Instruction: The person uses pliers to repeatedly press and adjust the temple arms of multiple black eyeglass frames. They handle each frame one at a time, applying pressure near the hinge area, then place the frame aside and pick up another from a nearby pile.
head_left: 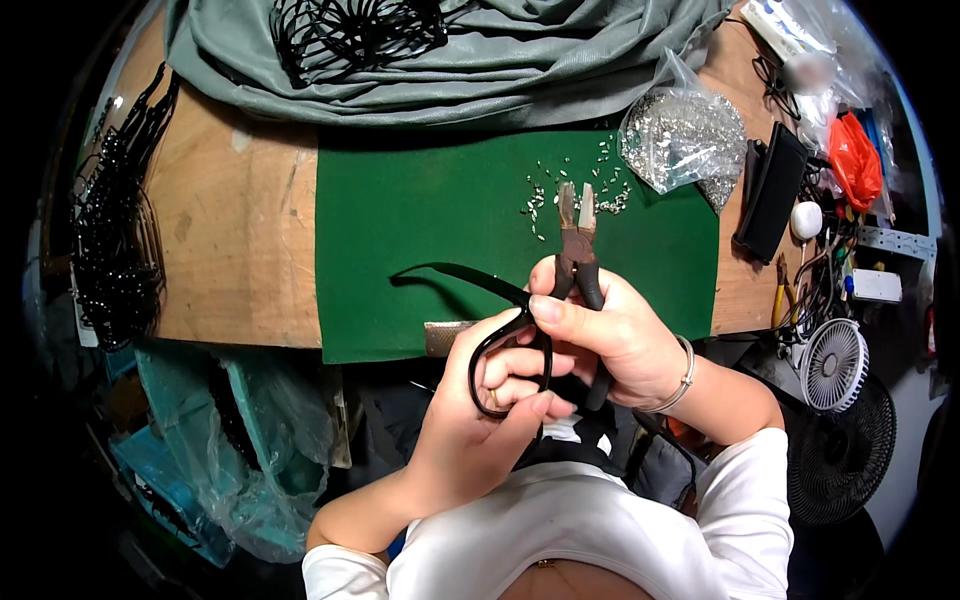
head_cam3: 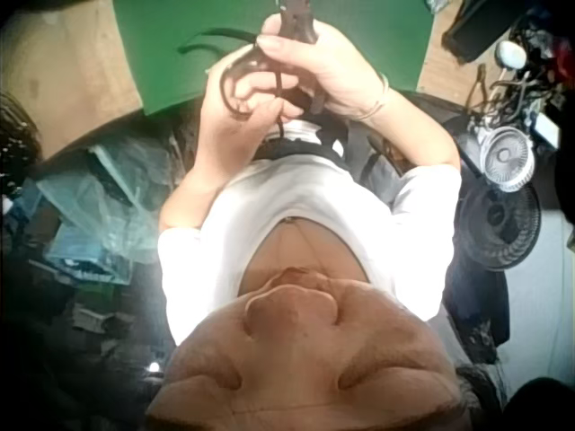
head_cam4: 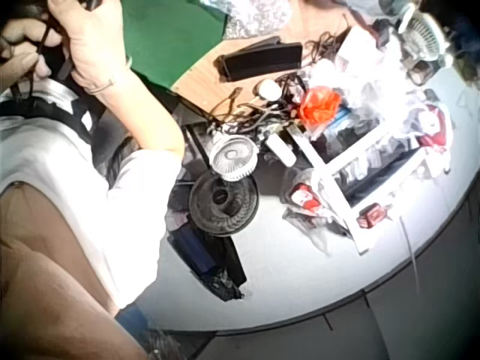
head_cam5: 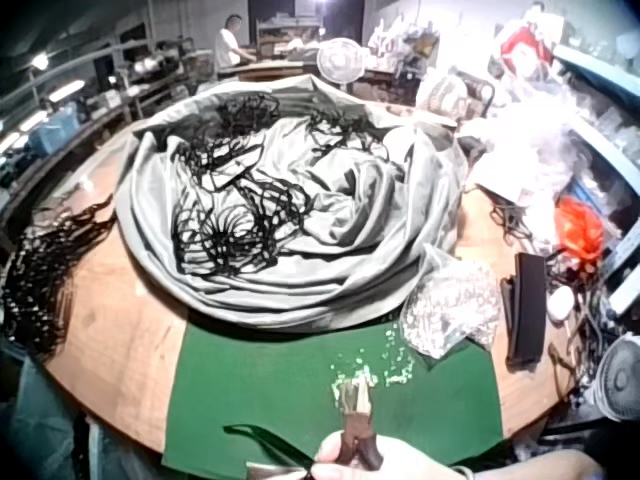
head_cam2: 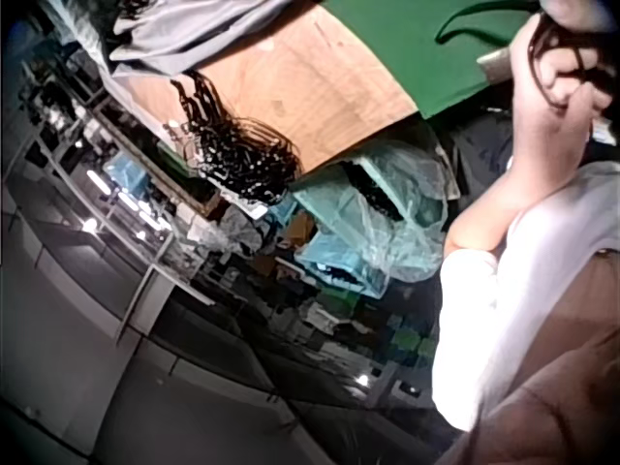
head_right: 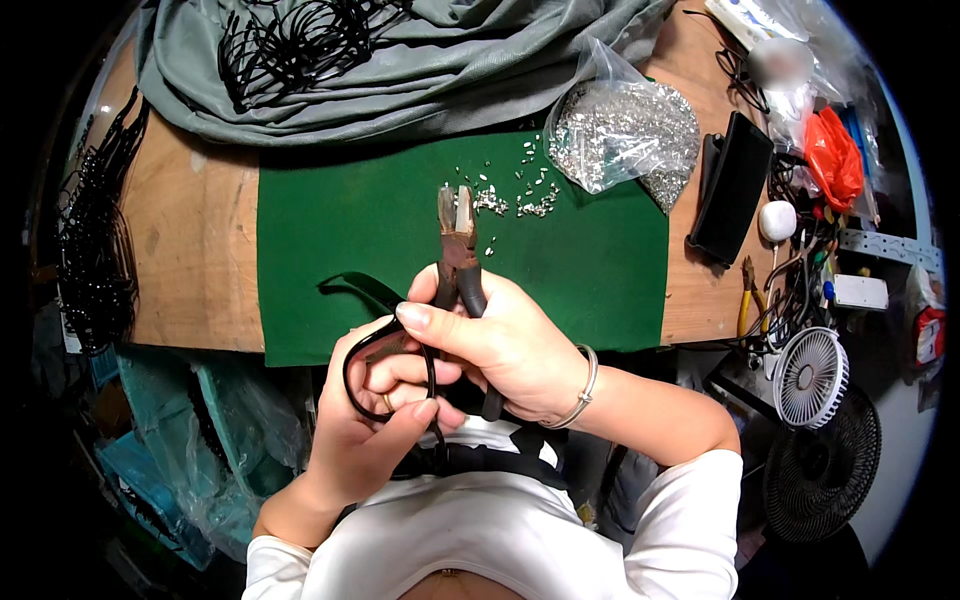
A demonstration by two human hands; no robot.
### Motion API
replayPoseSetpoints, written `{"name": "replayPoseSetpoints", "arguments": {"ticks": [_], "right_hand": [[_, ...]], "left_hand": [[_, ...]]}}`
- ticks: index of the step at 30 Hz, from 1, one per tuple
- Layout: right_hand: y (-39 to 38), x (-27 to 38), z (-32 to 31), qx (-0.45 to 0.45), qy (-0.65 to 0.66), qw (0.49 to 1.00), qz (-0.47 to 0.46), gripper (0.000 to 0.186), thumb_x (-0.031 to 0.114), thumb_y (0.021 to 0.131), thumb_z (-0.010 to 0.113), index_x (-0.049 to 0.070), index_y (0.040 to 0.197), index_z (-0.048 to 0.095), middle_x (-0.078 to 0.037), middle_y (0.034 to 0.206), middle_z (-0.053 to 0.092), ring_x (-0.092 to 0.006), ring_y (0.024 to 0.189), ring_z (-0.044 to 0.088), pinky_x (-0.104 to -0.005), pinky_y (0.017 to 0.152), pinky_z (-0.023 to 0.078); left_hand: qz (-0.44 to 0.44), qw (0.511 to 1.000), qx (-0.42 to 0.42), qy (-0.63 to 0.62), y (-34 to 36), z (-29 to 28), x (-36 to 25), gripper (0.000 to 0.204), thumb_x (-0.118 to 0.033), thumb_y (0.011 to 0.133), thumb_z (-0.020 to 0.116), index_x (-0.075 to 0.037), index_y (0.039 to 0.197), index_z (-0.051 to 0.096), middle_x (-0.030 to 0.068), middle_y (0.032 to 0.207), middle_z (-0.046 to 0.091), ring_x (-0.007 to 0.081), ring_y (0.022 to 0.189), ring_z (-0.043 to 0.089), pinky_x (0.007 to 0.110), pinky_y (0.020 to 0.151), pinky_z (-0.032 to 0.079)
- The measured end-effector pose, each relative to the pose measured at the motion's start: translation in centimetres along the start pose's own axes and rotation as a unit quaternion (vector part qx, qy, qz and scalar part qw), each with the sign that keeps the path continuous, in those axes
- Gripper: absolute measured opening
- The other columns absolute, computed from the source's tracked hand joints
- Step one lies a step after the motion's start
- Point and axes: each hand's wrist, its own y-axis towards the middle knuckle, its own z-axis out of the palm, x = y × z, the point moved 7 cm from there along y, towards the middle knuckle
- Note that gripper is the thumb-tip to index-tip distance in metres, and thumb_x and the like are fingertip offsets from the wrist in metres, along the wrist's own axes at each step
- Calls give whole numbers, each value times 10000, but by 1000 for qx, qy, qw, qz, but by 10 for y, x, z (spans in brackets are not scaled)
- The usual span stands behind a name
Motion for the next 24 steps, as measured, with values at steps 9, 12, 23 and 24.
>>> {"name": "replayPoseSetpoints", "arguments": {"ticks": [9, 12, 23, 24], "right_hand": [[-24, 20, -13, 74, -358, 930, -40, 213, 220, 816, 588, 29, 876, 517, 6, 753, 520, -60, 699, 464, -219, 645, 399], [-35, 17, -8, 150, -465, 872, 13, 280, 271, 847, 522, -5, 896, 511, -81, 714, 537, -156, 649, 513, -284, 625, 423], [-27, 22, 3, 191, -582, 789, 40, 346, 306, 840, 499, -39, 856, 516, -163, 639, 554, -306, 620, 567, -365, 584, 437], [-27, 22, 4, 194, -590, 783, 30, 364, 297, 841, 486, -65, 850, 519, -178, 590, 549, -326, 601, 569, -379, 583, 440]], "left_hand": [[-70, 993, 65, -71, -19, -8, -10, 530, 128, 792, 438, -19, 1260, 238, 167, 1047, 523, 177, 783, 597, 274, 696, 490], [-123, 989, 82, -33, -20, -7, -9, 489, 122, 789, 451, -14, 1235, 302, 152, 1023, 541, 180, 777, 597, 269, 688, 488], [-128, 992, 19, -7, -20, -6, -6, 403, 122, 726, 494, 60, 1116, 417, 183, 893, 576, 228, 655, 610, 312, 595, 514], [-128, 991, 38, -7, -21, -6, -4, 419, 120, 746, 482, 41, 1147, 391, 174, 936, 567, 213, 684, 610, 293, 616, 502]]}}
